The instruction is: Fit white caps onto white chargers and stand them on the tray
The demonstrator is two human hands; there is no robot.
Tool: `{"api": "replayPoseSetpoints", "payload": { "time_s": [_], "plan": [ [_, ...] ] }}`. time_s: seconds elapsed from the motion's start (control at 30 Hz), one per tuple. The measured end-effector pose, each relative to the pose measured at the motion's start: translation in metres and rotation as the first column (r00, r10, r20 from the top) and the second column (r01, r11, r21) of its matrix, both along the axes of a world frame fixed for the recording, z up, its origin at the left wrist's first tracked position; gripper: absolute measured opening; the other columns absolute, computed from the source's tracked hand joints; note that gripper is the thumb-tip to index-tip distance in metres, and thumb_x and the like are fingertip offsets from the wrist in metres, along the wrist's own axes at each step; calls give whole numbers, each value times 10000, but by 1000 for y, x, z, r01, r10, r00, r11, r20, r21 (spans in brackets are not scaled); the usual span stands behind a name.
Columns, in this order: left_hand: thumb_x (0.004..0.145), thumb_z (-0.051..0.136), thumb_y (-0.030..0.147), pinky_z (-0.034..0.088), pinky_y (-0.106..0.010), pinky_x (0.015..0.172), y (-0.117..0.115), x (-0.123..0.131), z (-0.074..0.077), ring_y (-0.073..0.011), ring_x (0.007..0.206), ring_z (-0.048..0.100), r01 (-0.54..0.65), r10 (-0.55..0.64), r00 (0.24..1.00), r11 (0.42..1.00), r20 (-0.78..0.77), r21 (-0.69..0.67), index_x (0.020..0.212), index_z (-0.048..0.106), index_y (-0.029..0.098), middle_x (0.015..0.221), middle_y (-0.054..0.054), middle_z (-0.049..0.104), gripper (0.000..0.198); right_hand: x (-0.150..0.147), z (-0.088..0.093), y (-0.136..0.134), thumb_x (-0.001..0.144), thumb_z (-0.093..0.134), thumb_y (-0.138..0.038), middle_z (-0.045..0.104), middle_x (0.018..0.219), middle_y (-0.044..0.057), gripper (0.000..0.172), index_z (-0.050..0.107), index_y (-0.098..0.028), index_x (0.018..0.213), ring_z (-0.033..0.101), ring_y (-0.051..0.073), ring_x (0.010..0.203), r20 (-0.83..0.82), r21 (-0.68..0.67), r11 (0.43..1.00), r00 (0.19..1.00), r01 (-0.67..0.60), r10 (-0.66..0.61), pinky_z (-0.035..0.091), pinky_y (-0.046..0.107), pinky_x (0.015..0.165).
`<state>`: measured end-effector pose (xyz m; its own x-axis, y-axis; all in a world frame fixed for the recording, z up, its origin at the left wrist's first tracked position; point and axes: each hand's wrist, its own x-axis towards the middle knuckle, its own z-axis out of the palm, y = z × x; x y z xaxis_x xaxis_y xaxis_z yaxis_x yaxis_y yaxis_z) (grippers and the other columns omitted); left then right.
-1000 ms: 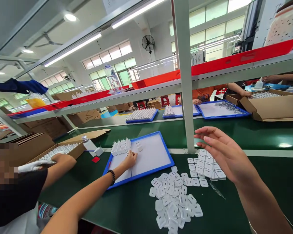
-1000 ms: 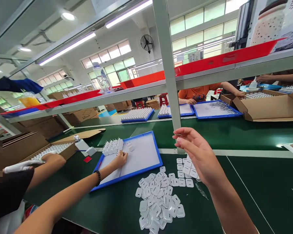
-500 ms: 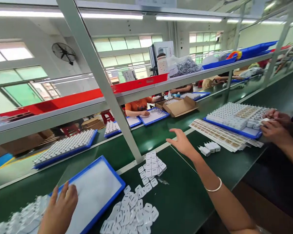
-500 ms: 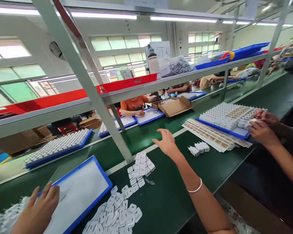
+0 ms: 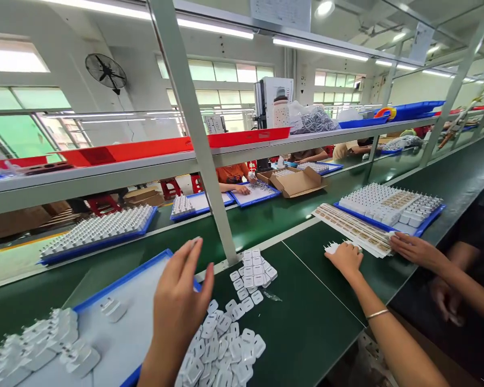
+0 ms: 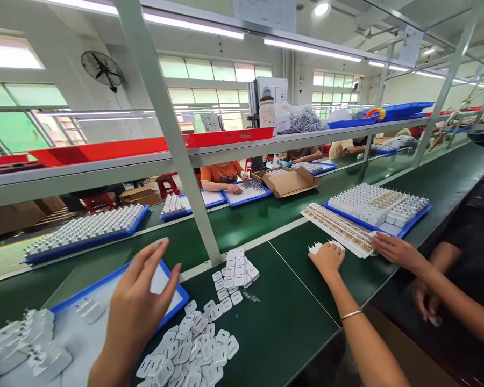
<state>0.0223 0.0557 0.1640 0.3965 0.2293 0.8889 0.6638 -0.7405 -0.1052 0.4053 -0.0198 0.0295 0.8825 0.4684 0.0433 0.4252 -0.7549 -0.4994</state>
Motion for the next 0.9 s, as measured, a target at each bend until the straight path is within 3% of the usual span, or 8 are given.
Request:
{"api": "replayPoseSetpoints", "payload": {
  "time_s": [0.1, 0.17, 0.3, 0.37, 0.43, 0.6, 0.73, 0.9],
  "plan": [
    [912, 570, 223, 487, -431, 1030, -6, 14, -9, -284, 1180, 610, 75, -73, 986, 997, -146, 4, 1372, 497, 98, 1286, -153, 632, 482, -27, 16, 5, 803, 711, -306, 615, 1183, 194, 368, 623, -96, 1091, 586, 348, 1115, -57, 38, 978, 976, -207, 209, 446, 468, 923],
    [917, 546, 222, 444, -450, 1073, -10, 24, -19, -297, 1259, 558, 94, -84, 964, 995, -253, 29, 1377, 484, 78, 1355, -150, 602, 486, -59, 32, 8, 766, 723, -372, 649, 1101, 165, 382, 634, -121, 1039, 632, 317, 1026, -81, 113, 908, 907, -403, 412, 479, 381, 840],
    [913, 501, 226, 434, -490, 1074, -14, 38, -40, -341, 1324, 496, 126, -106, 915, 992, -388, 27, 1320, 534, 48, 1454, -141, 525, 445, -139, 77, 14, 678, 770, -406, 658, 1022, 42, 430, 622, -198, 1025, 645, 218, 875, -72, 269, 663, 672, -698, 737, 493, 279, 724],
    [892, 474, 177, 464, -489, 1048, -11, 39, -48, -344, 1294, 525, 163, -143, 909, 986, -392, 19, 1290, 549, 19, 1434, -163, 540, 435, -174, 98, 15, 677, 727, -264, 639, 974, 33, 376, 591, -196, 1021, 625, 200, 818, -35, 356, 494, 517, -793, 855, 483, 277, 685],
    [863, 444, 101, 514, -461, 999, -6, 37, -51, -326, 1232, 579, 194, -178, 919, 981, -353, 9, 1266, 554, -4, 1381, -197, 580, 430, -199, 113, 17, 669, 660, -175, 610, 914, 31, 297, 560, -188, 948, 585, 184, 753, 20, 392, 401, 443, -828, 896, 462, 281, 638],
    [886, 400, 20, 583, -372, 935, 7, 20, -44, -260, 1166, 635, 286, -291, 941, 957, -175, -53, 1317, 503, 39, 1274, -212, 641, 444, -213, 131, 21, 693, 657, -182, 557, 860, 8, 225, 517, -194, 870, 540, 174, 735, 55, 432, 328, 388, -840, 920, 464, 297, 620],
    [915, 477, 106, 586, -388, 960, 12, 9, -36, -251, 1202, 619, 456, -456, 889, 877, 39, -147, 1329, 509, 124, 1294, -181, 625, 415, -209, 139, 15, 770, 729, -328, 580, 1173, 80, 475, 543, -194, 1187, 600, 237, 1016, -34, 548, 195, 211, -813, 977, 532, 380, 862],
    [882, 601, 153, 595, -378, 945, 10, 5, -29, -230, 1129, 660, 487, -420, 860, 845, 291, -219, 1243, 587, 179, 1258, -137, 648, 362, -229, 139, 10, 792, 738, -434, 425, 1474, 126, 778, 367, -237, 1448, 502, 298, 1268, -10, 606, 256, 314, -754, 949, 443, 469, 1065]
  ]
}}
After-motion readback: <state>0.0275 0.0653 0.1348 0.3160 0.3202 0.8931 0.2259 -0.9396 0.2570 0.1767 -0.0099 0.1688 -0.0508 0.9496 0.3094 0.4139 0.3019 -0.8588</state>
